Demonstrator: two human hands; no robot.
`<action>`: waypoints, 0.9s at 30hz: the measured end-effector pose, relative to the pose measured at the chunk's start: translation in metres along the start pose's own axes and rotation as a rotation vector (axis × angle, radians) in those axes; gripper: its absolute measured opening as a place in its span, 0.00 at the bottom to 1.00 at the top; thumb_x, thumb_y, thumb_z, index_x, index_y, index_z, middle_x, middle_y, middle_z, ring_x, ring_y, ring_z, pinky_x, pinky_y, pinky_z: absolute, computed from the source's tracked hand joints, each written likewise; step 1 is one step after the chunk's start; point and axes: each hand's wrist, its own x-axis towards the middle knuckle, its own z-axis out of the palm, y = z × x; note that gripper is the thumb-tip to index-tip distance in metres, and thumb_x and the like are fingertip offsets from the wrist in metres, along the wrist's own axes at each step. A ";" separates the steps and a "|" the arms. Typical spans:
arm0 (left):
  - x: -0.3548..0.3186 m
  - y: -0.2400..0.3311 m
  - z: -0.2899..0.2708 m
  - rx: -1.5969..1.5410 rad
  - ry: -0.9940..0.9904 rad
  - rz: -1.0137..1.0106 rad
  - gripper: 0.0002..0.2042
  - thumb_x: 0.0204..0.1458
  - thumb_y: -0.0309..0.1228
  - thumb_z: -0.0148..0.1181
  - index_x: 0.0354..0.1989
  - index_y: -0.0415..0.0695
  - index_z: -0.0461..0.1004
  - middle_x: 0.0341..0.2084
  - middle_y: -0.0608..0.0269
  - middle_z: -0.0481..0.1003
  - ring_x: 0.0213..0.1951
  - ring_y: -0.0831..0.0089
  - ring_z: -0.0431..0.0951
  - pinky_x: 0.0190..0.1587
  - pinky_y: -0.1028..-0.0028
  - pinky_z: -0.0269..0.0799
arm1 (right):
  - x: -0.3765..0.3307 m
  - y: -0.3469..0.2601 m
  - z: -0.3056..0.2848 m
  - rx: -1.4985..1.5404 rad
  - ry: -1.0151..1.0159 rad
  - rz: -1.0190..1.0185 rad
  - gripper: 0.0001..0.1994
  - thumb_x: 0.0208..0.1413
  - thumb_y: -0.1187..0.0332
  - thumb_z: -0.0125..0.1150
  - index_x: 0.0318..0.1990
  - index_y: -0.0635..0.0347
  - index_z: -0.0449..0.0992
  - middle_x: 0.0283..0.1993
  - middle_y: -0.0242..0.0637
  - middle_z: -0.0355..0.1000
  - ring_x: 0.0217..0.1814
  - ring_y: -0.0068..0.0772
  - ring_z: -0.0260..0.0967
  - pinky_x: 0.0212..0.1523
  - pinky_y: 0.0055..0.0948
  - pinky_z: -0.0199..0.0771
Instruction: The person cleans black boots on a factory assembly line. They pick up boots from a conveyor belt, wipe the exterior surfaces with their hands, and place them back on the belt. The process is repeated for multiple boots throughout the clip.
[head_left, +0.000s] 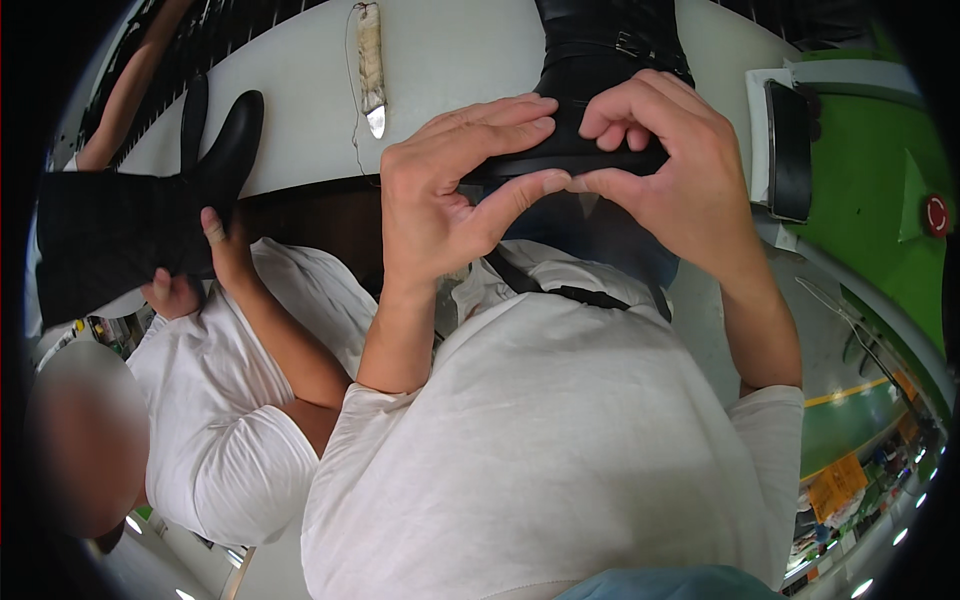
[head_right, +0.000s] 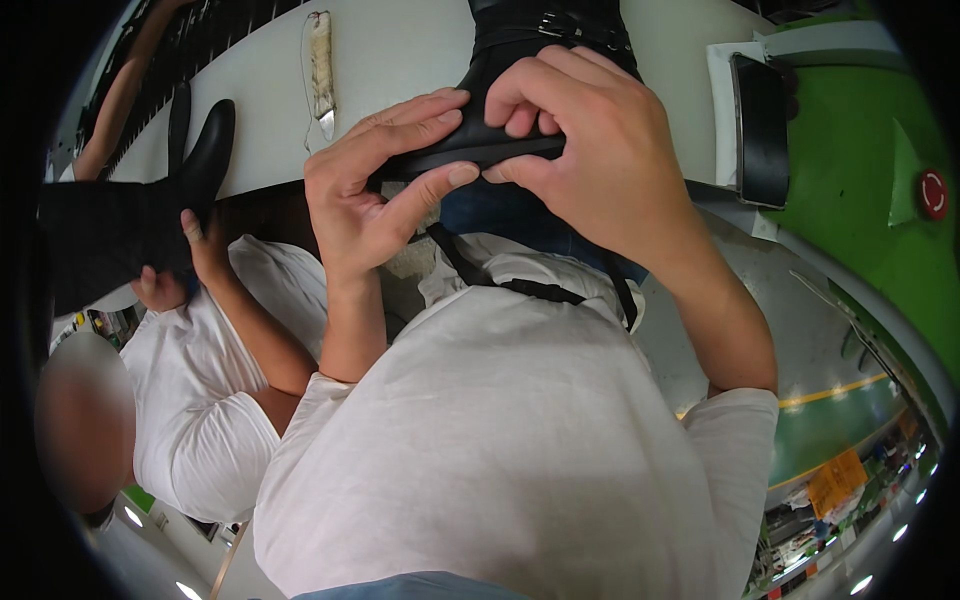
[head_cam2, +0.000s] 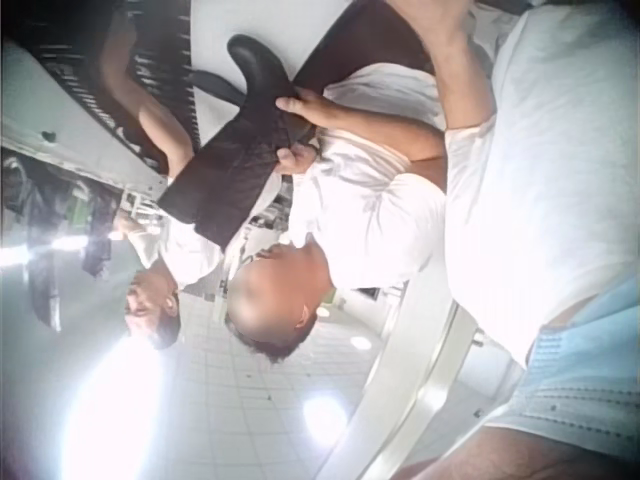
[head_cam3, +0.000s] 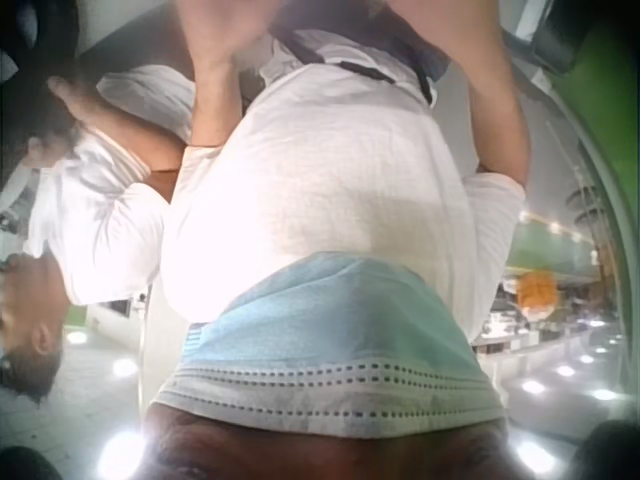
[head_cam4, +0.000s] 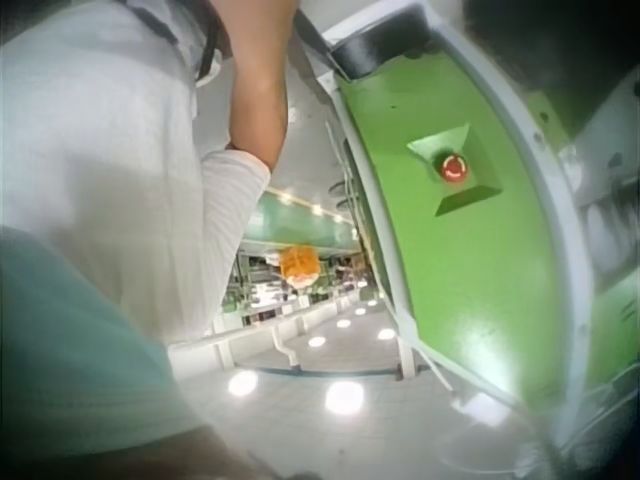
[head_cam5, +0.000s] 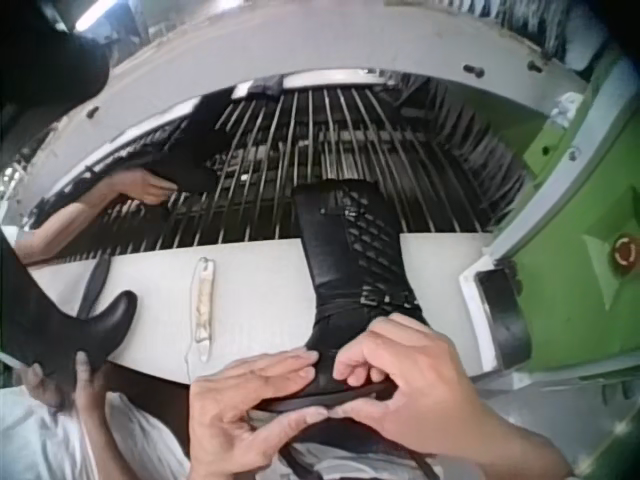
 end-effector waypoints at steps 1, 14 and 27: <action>0.000 -0.001 -0.002 0.012 -0.001 0.018 0.20 0.45 0.22 0.85 0.48 0.34 0.89 0.53 0.43 0.89 0.58 0.53 0.89 0.63 0.62 0.82 | 0.000 0.003 0.000 -0.057 0.041 -0.045 0.21 0.35 0.72 0.88 0.38 0.54 0.82 0.36 0.27 0.77 0.41 0.35 0.75 0.41 0.36 0.77; 0.014 0.012 0.035 0.366 0.025 0.211 0.26 0.39 0.34 0.89 0.47 0.35 0.88 0.52 0.48 0.89 0.57 0.52 0.90 0.60 0.61 0.85 | -0.030 0.032 -0.010 -0.259 0.130 -0.346 0.18 0.39 0.71 0.84 0.38 0.54 0.80 0.40 0.31 0.74 0.43 0.41 0.73 0.41 0.40 0.74; 0.024 0.021 0.036 0.290 0.012 0.118 0.22 0.38 0.29 0.91 0.41 0.33 0.89 0.46 0.44 0.90 0.54 0.51 0.91 0.57 0.61 0.88 | -0.019 0.061 -0.047 -0.039 0.031 -0.245 0.28 0.33 0.64 0.91 0.43 0.52 0.79 0.42 0.30 0.73 0.45 0.38 0.74 0.46 0.38 0.77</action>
